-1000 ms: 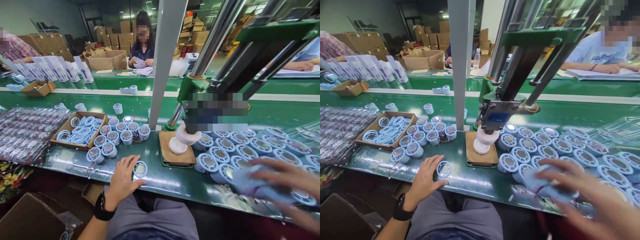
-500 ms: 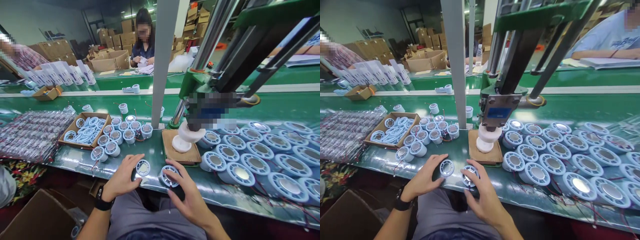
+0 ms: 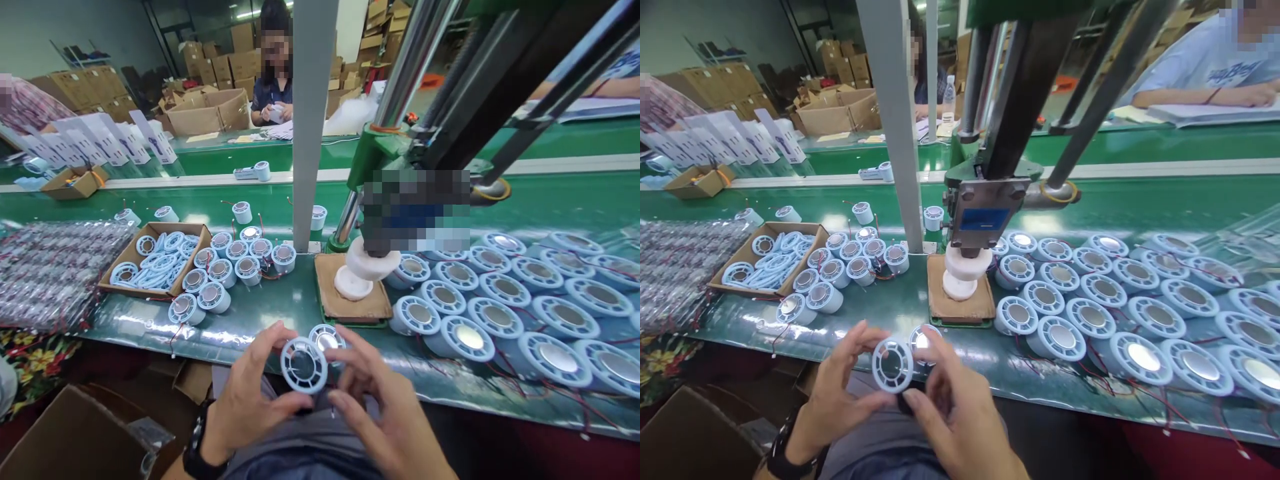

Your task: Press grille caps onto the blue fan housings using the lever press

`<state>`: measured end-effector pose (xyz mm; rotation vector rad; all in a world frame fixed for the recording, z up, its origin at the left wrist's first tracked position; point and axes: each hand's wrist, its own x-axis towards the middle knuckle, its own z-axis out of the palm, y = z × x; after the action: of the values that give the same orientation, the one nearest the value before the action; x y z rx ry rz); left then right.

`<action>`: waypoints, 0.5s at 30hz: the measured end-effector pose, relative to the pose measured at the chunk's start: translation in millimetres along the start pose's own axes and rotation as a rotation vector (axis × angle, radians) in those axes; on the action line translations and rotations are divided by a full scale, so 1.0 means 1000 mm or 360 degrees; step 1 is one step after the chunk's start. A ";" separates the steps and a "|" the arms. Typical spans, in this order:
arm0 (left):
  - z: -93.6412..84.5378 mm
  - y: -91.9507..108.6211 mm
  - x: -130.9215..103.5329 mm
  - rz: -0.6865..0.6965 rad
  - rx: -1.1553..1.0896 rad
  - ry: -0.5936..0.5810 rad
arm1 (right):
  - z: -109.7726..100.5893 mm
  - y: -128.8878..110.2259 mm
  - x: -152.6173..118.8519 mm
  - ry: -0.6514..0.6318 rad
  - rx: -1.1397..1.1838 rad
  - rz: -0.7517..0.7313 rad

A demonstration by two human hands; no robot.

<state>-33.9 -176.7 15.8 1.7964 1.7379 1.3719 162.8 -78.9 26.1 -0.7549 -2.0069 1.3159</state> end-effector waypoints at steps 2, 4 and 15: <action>0.009 0.010 -0.002 -0.0066 -0.0101 0.0085 | 0.001 -0.013 0.004 -0.0281 0.0350 0.0313; 0.016 0.017 -0.002 -0.0237 -0.0277 0.0134 | 0.004 -0.019 0.008 -0.0334 0.0610 0.0526; 0.005 0.040 0.025 -0.0937 -0.0915 -0.0030 | 0.006 -0.014 0.004 -0.0341 0.0627 0.0561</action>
<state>-10.2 -161.8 54.1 0.8973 1.4766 1.3800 154.1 -83.7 38.2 -0.8276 -1.7328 1.9979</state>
